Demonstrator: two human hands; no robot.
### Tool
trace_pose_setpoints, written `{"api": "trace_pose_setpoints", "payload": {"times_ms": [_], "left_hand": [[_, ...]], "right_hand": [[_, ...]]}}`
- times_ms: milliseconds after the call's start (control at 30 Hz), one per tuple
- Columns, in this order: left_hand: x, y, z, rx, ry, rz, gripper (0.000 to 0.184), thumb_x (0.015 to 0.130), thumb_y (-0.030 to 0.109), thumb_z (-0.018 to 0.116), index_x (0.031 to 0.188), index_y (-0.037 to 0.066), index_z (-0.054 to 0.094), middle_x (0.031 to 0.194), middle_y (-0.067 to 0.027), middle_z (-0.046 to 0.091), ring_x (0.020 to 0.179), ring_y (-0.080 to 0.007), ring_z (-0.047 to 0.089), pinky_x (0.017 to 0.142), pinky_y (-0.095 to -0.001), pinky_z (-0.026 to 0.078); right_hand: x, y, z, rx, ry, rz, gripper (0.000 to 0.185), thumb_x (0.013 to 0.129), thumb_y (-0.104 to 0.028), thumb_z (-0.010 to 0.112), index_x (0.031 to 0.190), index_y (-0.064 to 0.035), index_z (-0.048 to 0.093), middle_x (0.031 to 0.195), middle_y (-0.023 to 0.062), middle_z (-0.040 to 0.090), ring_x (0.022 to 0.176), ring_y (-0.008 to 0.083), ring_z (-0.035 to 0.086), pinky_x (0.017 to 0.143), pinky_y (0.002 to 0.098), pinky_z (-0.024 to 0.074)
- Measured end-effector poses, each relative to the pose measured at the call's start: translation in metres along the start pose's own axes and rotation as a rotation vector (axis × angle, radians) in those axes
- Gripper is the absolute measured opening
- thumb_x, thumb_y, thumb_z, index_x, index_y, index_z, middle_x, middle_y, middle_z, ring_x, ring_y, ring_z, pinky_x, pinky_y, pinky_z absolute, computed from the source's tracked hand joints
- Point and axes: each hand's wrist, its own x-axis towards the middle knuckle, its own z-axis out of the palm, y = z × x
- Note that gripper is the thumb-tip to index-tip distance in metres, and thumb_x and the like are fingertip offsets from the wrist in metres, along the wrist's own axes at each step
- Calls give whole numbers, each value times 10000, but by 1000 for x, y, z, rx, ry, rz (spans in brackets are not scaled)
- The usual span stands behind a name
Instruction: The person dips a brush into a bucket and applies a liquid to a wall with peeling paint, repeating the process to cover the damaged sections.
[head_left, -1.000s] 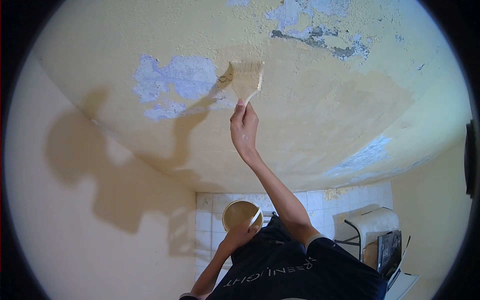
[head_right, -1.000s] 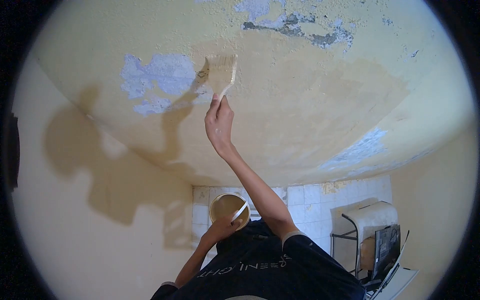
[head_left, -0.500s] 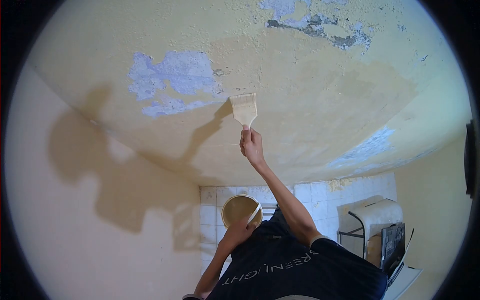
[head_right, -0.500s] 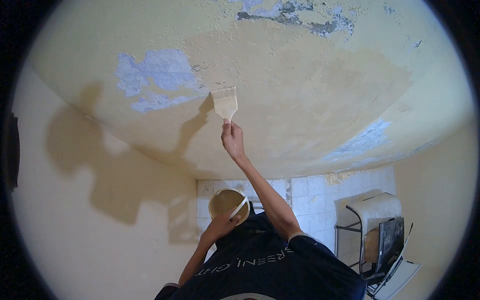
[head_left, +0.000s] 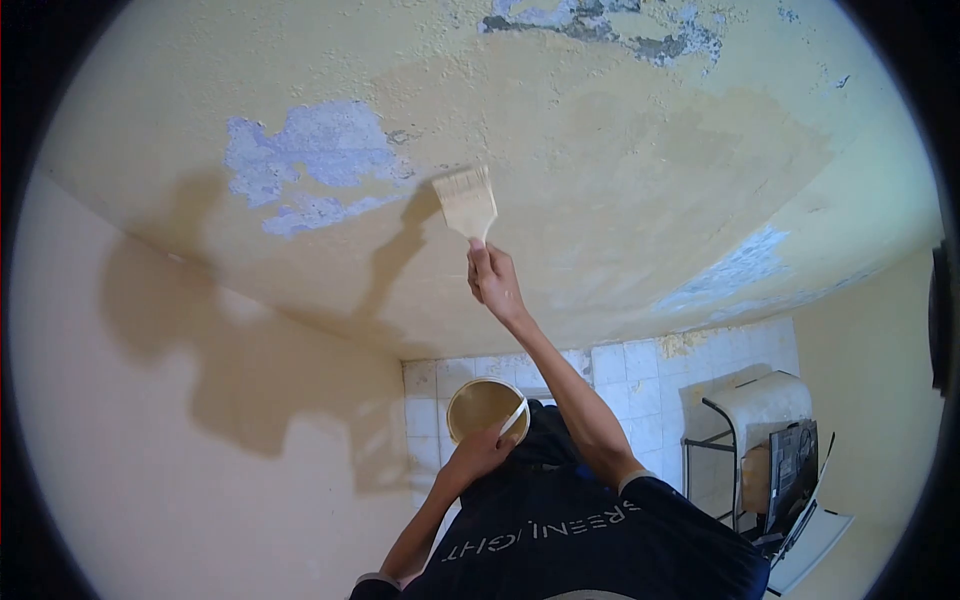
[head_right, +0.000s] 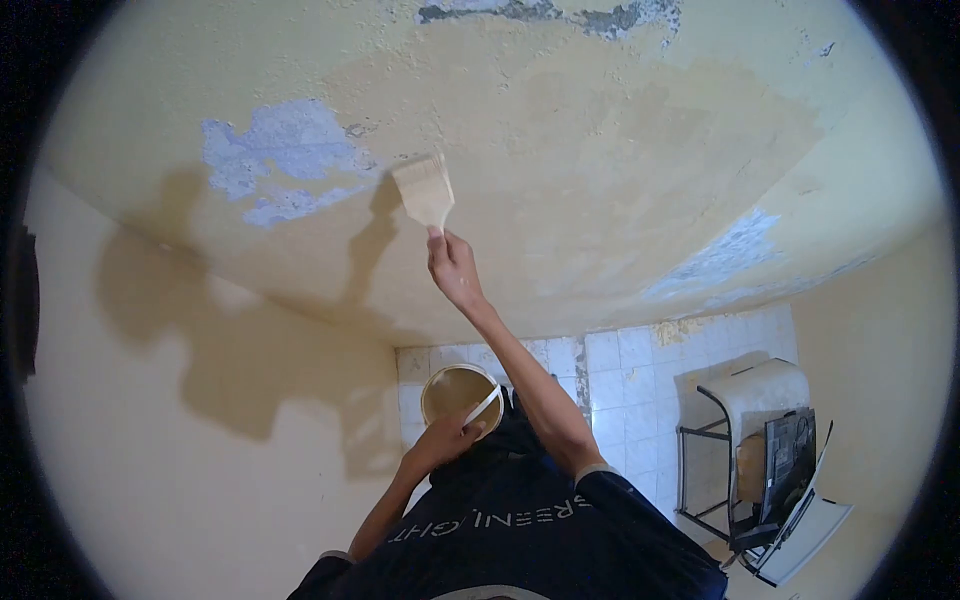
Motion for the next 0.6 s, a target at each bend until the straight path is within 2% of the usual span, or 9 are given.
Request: {"api": "trace_pose_setpoints", "payload": {"times_ms": [133,200,233,300,333,433,500,533,600], "left_hand": [[6,-3,5,13,-64,-48,515,947,375,519,1333,35,506,1070,-290,631,960,-413,629,860,-437,485],[7,-4,10,18,-44,1,509,949,376,517,1337,47,505,1074,-283,633,959,-412,631,858,-436,486],[7,0,10,17,-48,25,505,951,379,513,1340,57,506,1070,-283,635,963,-411,631,863,-436,485],[9,10,11,11,-47,51,502,953,382,508,1344,67,507,1066,-283,637,967,-410,632,869,-436,483],[7,17,11,10,-60,24,503,954,386,503,1343,66,509,1071,-285,636,982,-410,628,882,-433,478],[15,22,10,6,-93,-52,515,957,395,495,1347,60,504,1085,-286,632,1006,-410,621,901,-430,470],[11,26,17,5,-106,-99,525,957,400,492,1352,54,498,1094,-286,629,1014,-409,618,907,-429,467],[8,29,19,15,-52,-52,532,956,399,498,1351,42,495,1081,-288,633,996,-406,625,893,-428,472],[4,35,21,31,9,-12,539,955,398,504,1350,31,493,1068,-289,636,978,-403,631,878,-427,478]], "right_hand": [[24,-27,-2,-17,22,19,492,1025,-375,396,688,-24,463,528,6,430,493,93,426,471,298,361],[32,-7,-4,-84,52,-58,450,1029,-419,391,720,-92,407,529,-38,348,379,52,319,344,237,264],[27,-5,-8,-86,52,-63,450,1029,-419,391,720,-92,407,529,-38,348,379,52,319,344,237,264],[5,-5,-14,56,-40,280,448,1032,-404,384,718,-85,407,521,-35,355,367,58,311,339,243,257],[-2,-9,-15,56,-42,285,448,1032,-404,384,718,-85,407,521,-35,355,367,58,311,339,243,257],[-11,-28,-13,60,-43,219,442,1033,-393,379,720,-81,408,515,-30,360,358,64,302,331,248,244],[8,-45,-12,-37,-28,-35,439,1034,-390,371,727,-79,413,512,-22,369,357,70,314,327,253,244],[21,-41,-14,-31,-35,-43,439,1034,-390,371,727,-79,413,512,-22,369,357,70,314,327,253,244],[35,-32,-15,-35,-27,-18,464,1026,-340,400,688,-27,453,510,7,412,407,104,391,394,311,320]]}}
